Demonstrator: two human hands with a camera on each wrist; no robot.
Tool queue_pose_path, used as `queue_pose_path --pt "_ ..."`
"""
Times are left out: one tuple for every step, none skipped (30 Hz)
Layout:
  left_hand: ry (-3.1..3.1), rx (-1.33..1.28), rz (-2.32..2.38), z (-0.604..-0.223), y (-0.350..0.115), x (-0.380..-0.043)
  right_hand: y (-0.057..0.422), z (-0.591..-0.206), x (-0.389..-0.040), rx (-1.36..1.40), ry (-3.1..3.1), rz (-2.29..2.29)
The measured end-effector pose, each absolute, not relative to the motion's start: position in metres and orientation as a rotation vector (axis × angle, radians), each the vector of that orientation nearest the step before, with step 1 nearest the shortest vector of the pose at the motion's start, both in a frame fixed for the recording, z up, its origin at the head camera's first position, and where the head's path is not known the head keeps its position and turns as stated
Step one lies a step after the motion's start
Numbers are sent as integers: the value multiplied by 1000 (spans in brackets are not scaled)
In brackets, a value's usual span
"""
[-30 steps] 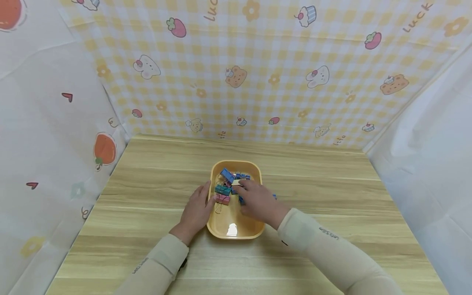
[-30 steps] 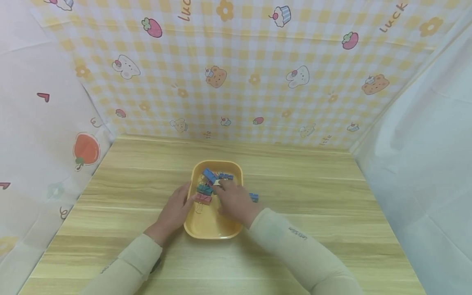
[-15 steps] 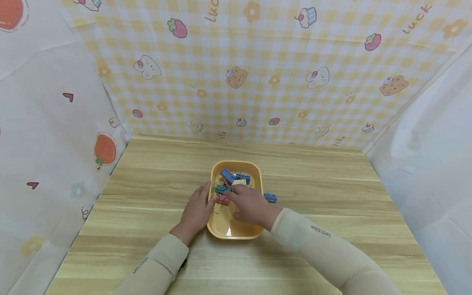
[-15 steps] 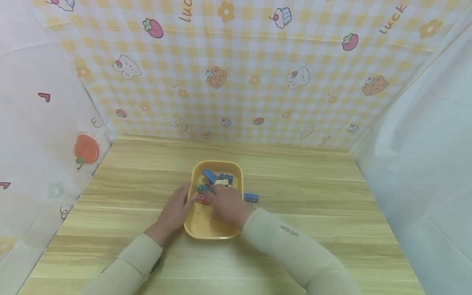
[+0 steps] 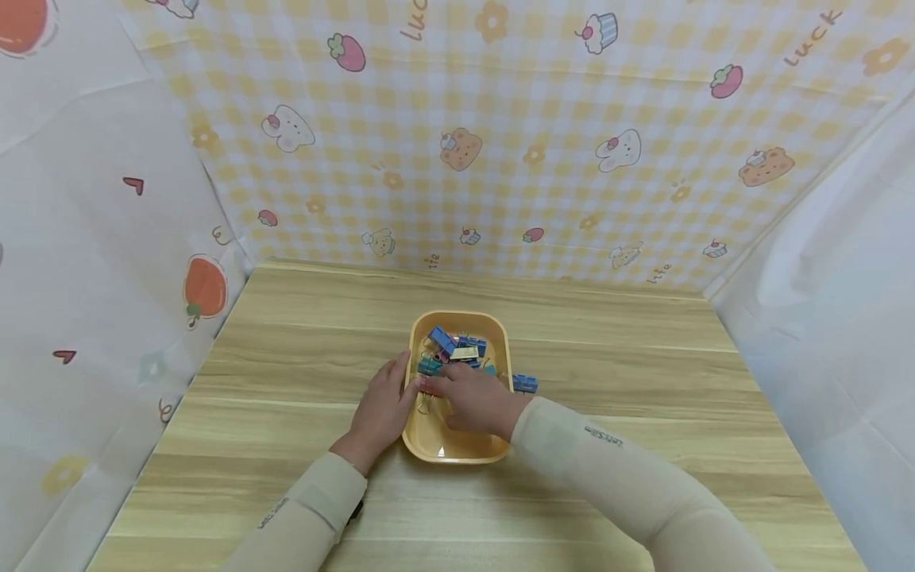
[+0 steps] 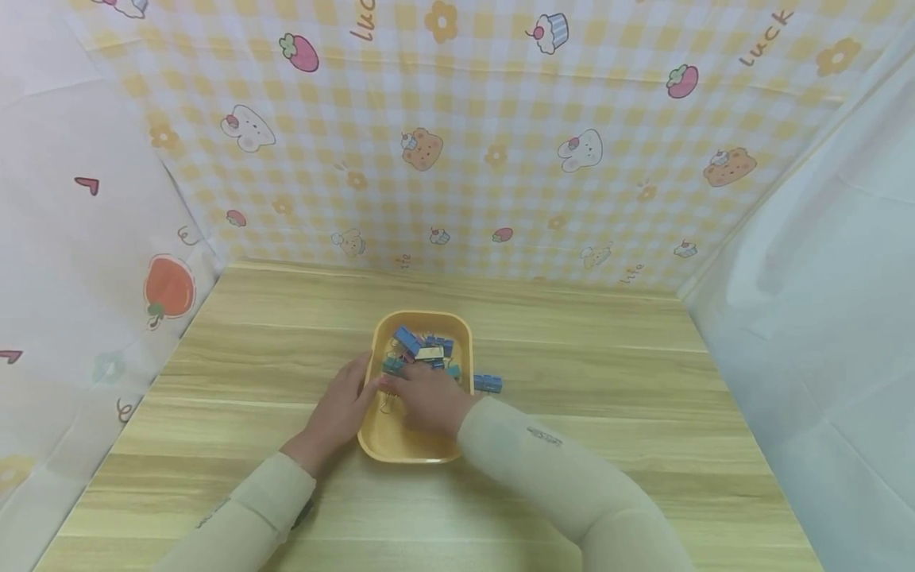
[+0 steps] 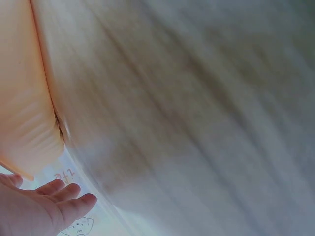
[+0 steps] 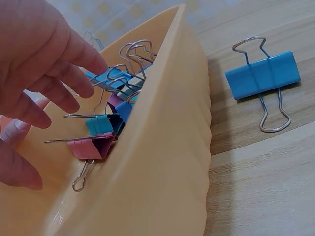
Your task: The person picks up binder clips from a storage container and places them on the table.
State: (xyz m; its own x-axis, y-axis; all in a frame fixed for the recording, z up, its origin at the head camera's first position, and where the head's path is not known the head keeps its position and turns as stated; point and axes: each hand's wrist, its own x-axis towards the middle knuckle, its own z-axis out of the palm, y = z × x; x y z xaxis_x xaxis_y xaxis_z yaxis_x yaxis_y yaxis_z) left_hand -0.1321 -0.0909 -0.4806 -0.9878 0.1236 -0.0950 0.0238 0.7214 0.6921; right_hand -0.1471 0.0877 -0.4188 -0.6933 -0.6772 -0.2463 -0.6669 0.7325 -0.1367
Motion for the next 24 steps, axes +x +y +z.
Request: queue_pose_path --pt "2785 119 1123 -480 -91 -132 87 -419 -148 -1059 2653 -52" --pt "2784 120 1124 -480 -91 -132 86 -419 -148 -1059 2646 -50" --pt "2784 122 1127 -480 -91 -132 85 -418 -149 -1055 2640 -49" --pt "2784 124 1129 -480 -91 -132 84 -418 -149 -1042 2629 -48" --pt "2785 126 1129 -479 -91 -132 83 -418 -150 -1026 2619 -46" --pt "2785 128 1132 -479 -92 -132 81 -418 -151 -1010 2607 -44" --pt "2787 131 1132 -479 -92 -132 80 -418 -152 -990 2598 -42" --pt "2791 133 1128 -479 -92 -132 79 -419 -152 -971 2588 -39" --pt "2792 135 1129 -479 -92 -132 78 -420 -153 -952 2579 -41" --pt "2791 135 1130 -479 -92 -132 77 -421 -154 -935 2572 -45" --pt "2792 135 1130 -479 -92 -132 76 -422 -154 -919 2567 -51" --pt "2793 135 1131 -479 -92 -132 74 -423 -155 -906 2563 -53" --pt "2793 135 1134 -479 -92 -132 73 -424 -155 -890 2558 -56" --pt "2793 136 1136 -479 -91 -132 72 -424 -156 -876 2552 -58" --pt "2799 143 1138 -480 -91 -132 71 -424 -156 -863 2546 -61" --pt "2800 143 1141 -480 -91 -132 71 -424 -156 -854 2542 -58" --pt "2801 144 1142 -480 -91 -132 70 -424 -156 -848 2538 -52" --pt "2803 145 1141 -480 -91 -132 69 -424 -156 -847 2536 -47" --pt "2804 147 1140 -481 -91 -132 69 -424 -156 -844 2533 -40" --pt "2805 149 1139 -481 -91 -132 68 -423 -156 -841 2531 -33" --pt "2805 151 1139 -481 -91 -132 68 -424 -156 -836 2529 -32" --pt "2799 144 1139 -481 -91 -132 67 -424 -156 -834 2529 -28" --pt "2799 144 1140 -481 -91 -132 66 -424 -156 -832 2529 -24" --pt "2799 144 1139 -481 -91 -132 66 -425 -156 -823 2526 -26"
